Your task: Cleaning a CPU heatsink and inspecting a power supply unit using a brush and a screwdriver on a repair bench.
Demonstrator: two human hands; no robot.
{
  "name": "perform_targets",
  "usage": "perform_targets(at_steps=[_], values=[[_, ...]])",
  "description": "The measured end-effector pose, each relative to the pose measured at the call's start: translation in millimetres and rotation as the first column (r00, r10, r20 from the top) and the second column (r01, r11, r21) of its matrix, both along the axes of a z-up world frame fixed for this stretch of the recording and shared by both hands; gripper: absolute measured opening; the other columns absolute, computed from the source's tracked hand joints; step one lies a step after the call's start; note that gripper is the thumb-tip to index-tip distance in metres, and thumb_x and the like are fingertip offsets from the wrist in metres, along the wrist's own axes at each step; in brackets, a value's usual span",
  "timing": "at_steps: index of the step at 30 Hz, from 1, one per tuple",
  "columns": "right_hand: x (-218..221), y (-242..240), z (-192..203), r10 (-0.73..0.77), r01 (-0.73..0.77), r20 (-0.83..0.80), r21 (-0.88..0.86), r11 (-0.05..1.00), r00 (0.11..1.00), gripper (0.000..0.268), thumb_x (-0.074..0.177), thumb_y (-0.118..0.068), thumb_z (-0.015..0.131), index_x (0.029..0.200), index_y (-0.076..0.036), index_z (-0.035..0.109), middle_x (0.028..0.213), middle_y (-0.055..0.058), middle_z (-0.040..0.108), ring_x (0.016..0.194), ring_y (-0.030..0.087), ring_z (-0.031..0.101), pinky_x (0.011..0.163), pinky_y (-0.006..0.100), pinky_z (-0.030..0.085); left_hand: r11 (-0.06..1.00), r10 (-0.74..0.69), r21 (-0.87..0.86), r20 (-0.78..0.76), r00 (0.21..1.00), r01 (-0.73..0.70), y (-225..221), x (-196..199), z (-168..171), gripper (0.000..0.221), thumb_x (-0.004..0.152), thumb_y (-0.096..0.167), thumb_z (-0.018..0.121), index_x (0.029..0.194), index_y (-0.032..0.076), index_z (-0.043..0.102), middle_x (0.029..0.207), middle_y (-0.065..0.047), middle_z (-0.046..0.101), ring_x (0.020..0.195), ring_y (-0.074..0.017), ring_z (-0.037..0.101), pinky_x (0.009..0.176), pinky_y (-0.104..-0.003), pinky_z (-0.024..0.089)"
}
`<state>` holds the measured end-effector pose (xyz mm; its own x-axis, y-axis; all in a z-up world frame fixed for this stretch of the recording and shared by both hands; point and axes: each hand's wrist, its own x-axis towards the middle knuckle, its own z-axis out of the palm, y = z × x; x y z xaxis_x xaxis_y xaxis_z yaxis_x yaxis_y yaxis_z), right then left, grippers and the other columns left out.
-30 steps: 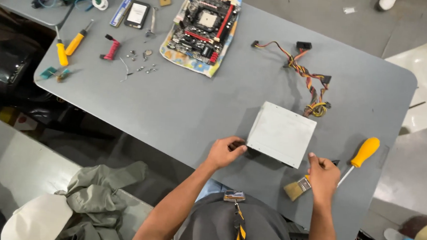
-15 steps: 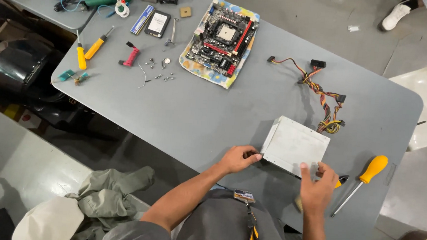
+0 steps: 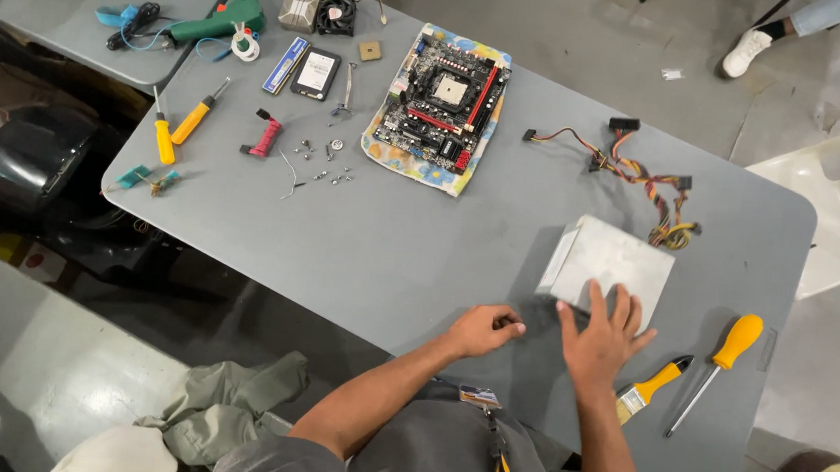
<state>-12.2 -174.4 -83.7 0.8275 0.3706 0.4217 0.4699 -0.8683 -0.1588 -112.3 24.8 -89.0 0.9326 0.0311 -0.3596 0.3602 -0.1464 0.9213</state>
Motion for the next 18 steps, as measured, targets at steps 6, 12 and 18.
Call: perform_targets(at_steps=[6, 12, 18], values=[[71.4, 20.5, 5.8, -0.015, 0.017, 0.074, -0.021, 1.0, 0.997, 0.061, 0.091, -0.041, 0.084, 0.142, -0.01, 0.068, 0.148, 0.02, 0.05, 0.138, 0.043, 0.041, 0.099, 0.073, 0.024, 0.998, -0.03, -0.047, 0.06, 0.998, 0.033, 6.1, -3.7, -11.8, 0.034, 0.099, 0.031, 0.063, 0.117, 0.003, 0.071, 0.091, -0.014, 0.074, 0.079, -0.0239, 0.073, 0.074, -0.04, 0.057], [150.9, -8.5, -8.3, -0.02, 0.042, -0.242, 0.083, 0.996, 0.97, 0.046, 0.095, -0.035, 0.079, 0.137, -0.021, 0.069, 0.151, 0.011, 0.053, 0.144, 0.039, 0.04, 0.104, 0.077, 0.026, 0.989, -0.058, -0.133, 0.068, 0.996, 0.067, 5.9, -8.2, -48.7, 0.03, 0.101, 0.026, 0.061, 0.119, 0.003, 0.069, 0.083, -0.015, 0.073, 0.074, -0.0241, 0.072, 0.069, -0.037, 0.059], [105.3, -43.1, 0.6, -0.003, 0.153, -0.23, 0.642, 0.751, 0.973, 0.03, 0.106, -0.037, 0.087, 0.091, -0.014, 0.075, 0.066, 0.009, 0.056, 0.064, 0.024, 0.051, 0.076, 0.038, 0.045, 0.97, -0.05, -0.241, -0.025, 0.998, 0.042, 19.9, -0.5, -30.9, 0.034, 0.102, 0.024, 0.059, 0.124, -0.001, 0.067, 0.09, -0.02, 0.074, 0.078, -0.0244, 0.074, 0.07, -0.035, 0.063]])
